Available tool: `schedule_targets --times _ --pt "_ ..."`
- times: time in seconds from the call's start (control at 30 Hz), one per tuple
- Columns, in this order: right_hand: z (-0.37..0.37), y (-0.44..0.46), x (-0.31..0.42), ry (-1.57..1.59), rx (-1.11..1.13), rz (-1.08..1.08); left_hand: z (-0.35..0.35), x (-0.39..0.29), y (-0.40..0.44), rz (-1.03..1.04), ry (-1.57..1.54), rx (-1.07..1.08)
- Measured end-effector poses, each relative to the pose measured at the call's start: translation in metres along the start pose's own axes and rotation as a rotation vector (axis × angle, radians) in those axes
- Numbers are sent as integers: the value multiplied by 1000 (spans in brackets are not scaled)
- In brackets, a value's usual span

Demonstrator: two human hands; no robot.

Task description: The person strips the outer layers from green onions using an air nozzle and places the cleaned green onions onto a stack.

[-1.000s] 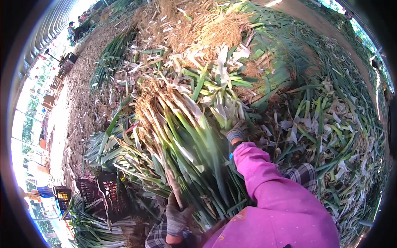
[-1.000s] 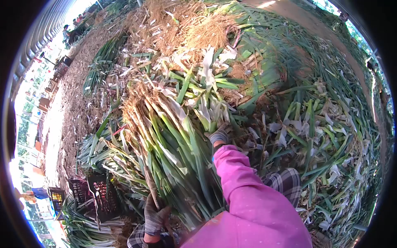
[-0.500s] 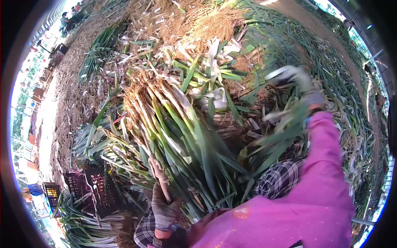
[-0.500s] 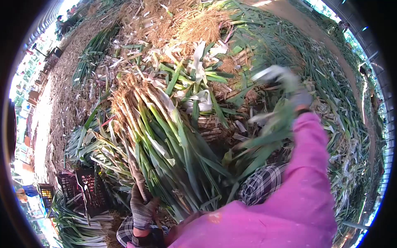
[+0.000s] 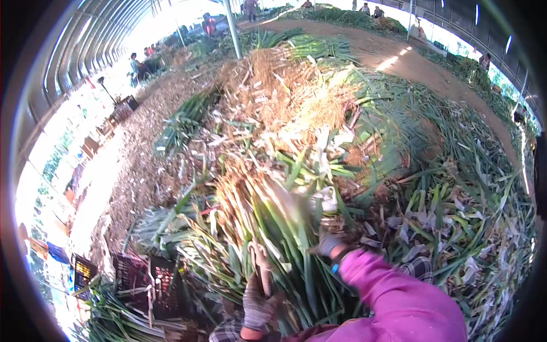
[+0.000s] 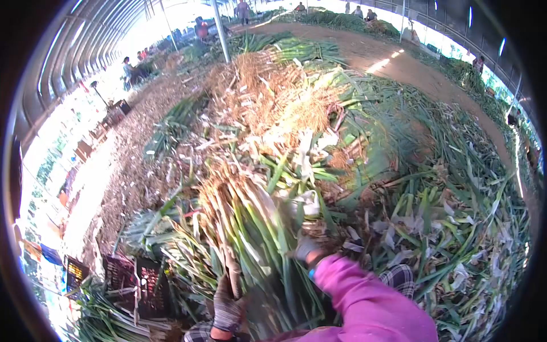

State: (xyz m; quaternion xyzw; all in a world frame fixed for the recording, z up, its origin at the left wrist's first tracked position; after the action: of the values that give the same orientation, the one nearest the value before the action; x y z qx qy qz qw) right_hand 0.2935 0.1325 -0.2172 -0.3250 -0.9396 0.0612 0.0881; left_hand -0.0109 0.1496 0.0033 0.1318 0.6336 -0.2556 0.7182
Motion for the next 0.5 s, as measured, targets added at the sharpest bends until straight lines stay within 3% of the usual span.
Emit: schedule_targets --times 0.07,0.17,0.37,0.4,0.5 --pt "59 -27 57 18 88 58 6 -11 0 -53 -101 -59" --pt "81 -43 66 13 15 128 14 -35 -7 -138 -360 -171" --pt "34 -49 25 -40 29 19 -10 -15 -10 -22 -263 -55" --pt "18 -58 20 -1 -59 -52 -12 -13 -11 -12 -239 -23" --pt "25 -53 1 -7 27 -129 -19 14 -6 14 -200 15"
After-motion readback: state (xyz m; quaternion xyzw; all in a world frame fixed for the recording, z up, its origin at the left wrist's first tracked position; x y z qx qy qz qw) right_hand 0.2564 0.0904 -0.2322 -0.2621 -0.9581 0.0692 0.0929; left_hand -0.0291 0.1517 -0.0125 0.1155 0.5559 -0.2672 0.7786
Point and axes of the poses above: each hand's wrist, its own y-axis towards the middle knuckle, its own z-axis out of the palm, x = y × z, the point moved 3 cm from there along y, towards the middle knuckle, and after that the axes turned 8 degrees about -y, right-handed, at the moved point
